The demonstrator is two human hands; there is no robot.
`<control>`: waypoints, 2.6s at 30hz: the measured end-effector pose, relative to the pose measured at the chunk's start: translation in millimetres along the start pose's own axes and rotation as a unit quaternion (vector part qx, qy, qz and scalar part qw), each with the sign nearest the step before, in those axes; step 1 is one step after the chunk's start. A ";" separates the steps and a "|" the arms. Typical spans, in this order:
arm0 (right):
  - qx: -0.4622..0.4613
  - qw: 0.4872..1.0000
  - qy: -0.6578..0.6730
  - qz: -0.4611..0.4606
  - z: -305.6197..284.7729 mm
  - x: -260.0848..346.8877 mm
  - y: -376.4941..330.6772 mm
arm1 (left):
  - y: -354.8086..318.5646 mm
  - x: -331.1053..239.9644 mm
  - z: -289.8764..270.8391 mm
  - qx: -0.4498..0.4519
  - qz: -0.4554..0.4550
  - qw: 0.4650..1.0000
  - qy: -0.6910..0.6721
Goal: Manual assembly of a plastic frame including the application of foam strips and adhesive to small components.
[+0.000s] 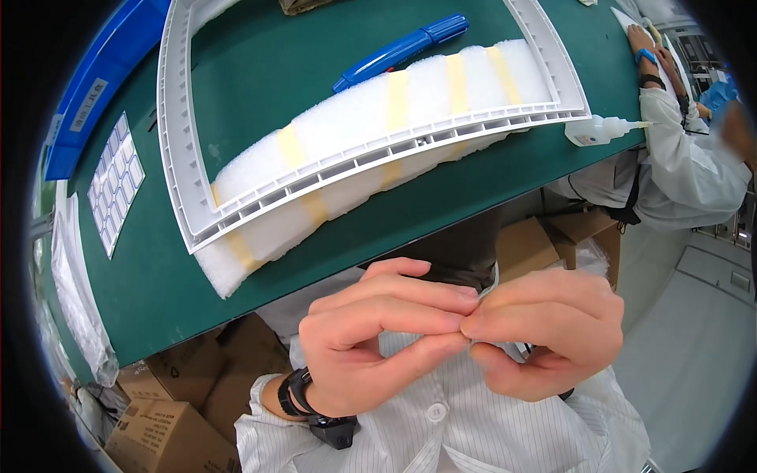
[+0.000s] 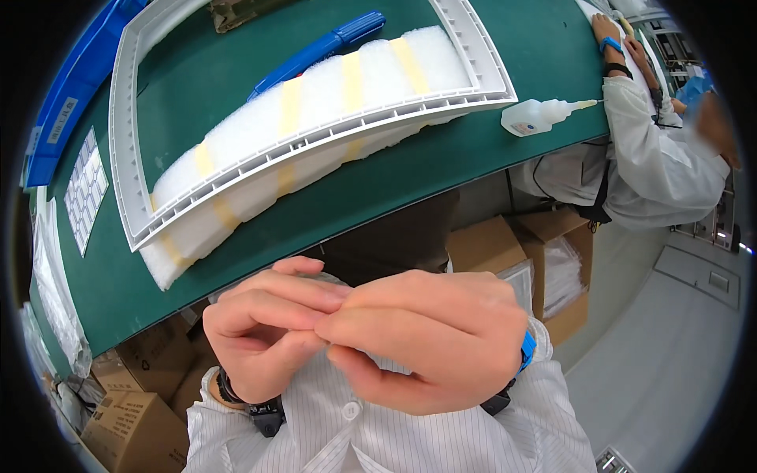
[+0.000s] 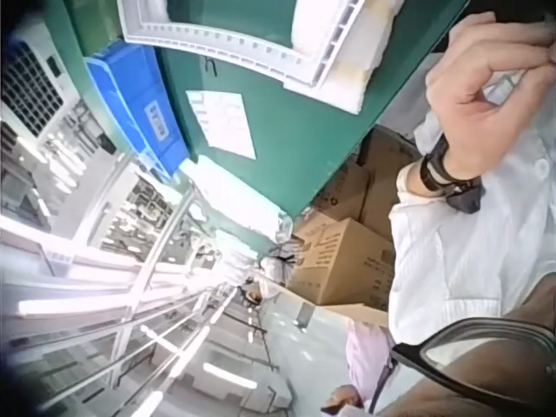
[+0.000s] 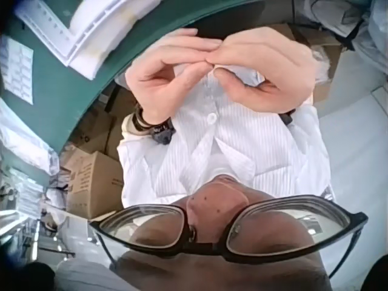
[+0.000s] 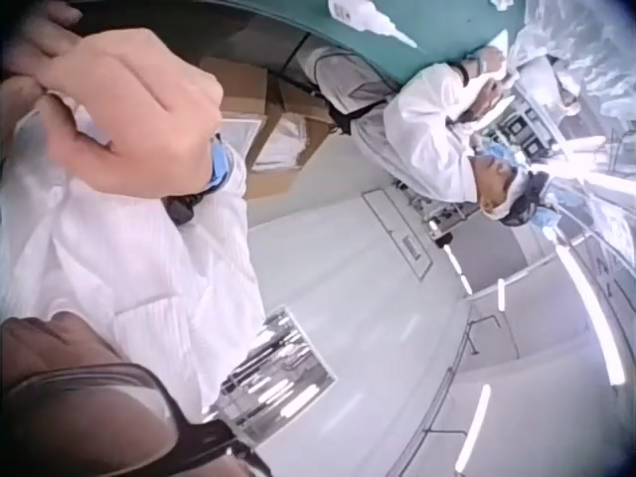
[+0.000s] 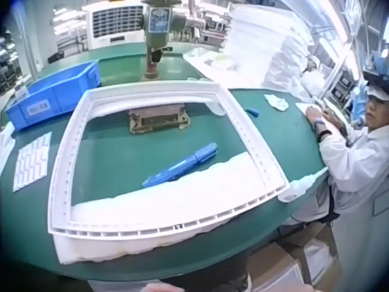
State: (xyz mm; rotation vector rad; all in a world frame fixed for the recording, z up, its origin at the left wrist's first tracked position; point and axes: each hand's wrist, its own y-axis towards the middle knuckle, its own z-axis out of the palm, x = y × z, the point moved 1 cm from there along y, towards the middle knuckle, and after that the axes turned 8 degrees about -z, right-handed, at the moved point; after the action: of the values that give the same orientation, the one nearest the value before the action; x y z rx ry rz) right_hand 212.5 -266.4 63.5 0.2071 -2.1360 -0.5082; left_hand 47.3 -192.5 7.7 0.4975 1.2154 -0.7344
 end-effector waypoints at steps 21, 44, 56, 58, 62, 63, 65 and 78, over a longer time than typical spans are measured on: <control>0.069 0.996 0.036 0.033 -3.9 -14.2 -2.0 | 6.7 0.2 -5.4 0.040 -0.068 0.997 0.013; 0.122 0.989 0.084 0.008 -4.3 -17.4 -1.3 | 3.1 11.0 -3.4 0.133 -0.207 0.942 -0.230; 0.091 0.991 0.086 -0.044 -6.2 -18.4 -9.7 | 2.7 14.6 -1.8 0.155 -0.194 0.930 -0.271; 0.089 0.991 0.085 -0.053 -5.6 -20.5 -10.3 | 2.2 14.3 -1.4 0.151 -0.199 0.930 -0.269; 0.077 0.992 0.062 -0.082 -3.4 -20.9 -10.2 | 0.6 13.3 -0.3 0.134 -0.211 0.933 -0.259; 0.077 0.992 0.062 -0.082 -2.4 -20.8 -10.9 | 0.6 12.7 -0.3 0.134 -0.211 0.933 -0.259; 0.060 0.993 0.058 -0.086 -0.7 -20.6 -13.4 | 0.8 11.2 -0.7 0.135 -0.204 0.942 -0.231; 0.115 0.979 0.166 0.004 -11.4 -22.7 -5.6 | 2.5 9.9 -0.6 0.169 -0.195 0.936 -0.239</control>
State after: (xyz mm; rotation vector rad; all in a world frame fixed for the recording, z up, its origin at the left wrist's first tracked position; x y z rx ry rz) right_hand 234.8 -267.1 50.0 0.3860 -1.8618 -0.2019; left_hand 50.5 -192.8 -2.1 0.3269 0.7313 -1.3341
